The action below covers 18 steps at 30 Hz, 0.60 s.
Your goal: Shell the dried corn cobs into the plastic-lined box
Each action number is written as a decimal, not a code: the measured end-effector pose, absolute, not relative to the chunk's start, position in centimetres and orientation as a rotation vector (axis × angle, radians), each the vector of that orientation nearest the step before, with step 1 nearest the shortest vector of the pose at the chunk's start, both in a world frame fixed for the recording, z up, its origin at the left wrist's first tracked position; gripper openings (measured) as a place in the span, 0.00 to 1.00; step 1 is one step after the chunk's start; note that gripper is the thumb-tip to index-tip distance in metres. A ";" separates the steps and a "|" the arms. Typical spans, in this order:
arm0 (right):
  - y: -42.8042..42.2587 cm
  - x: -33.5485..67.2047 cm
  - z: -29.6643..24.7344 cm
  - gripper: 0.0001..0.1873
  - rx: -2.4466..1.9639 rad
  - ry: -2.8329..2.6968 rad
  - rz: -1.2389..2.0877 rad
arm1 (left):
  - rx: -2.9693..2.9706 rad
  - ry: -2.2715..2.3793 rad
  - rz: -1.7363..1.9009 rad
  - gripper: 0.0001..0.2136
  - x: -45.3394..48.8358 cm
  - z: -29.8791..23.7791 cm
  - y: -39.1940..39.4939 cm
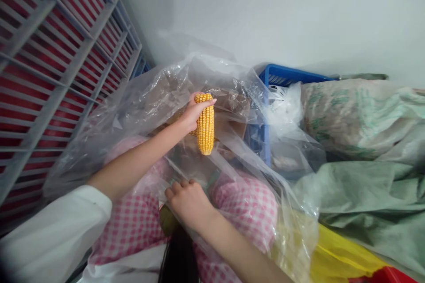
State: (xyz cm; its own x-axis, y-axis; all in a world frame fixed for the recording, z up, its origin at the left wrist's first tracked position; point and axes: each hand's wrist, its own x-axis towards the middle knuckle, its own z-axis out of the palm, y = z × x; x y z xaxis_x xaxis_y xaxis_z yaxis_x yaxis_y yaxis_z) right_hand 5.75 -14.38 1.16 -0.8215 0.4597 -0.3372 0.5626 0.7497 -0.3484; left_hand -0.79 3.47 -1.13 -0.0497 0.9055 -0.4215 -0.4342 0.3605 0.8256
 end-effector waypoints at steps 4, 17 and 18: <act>-14.4 5.6 0.7 0.05 0.804 2.776 -0.600 | 0.542 1.146 1.186 0.20 -0.9 -1.2 3.5; -9.0 11.3 4.7 0.10 1.278 2.678 -0.995 | 0.669 1.176 1.445 0.22 -3.7 0.5 5.6; -7.2 11.9 4.6 0.11 1.363 2.591 -0.965 | 0.722 1.201 1.472 0.23 -4.1 0.5 5.7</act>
State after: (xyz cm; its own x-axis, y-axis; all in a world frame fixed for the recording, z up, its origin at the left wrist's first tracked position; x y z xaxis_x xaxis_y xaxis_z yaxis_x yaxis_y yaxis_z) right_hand 11.87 -7.21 4.62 -0.6075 0.7243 -0.3261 0.7612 0.4135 -0.4995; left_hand -4.06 5.74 0.54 -0.2626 0.9520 -0.1575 -0.3451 0.0598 0.9367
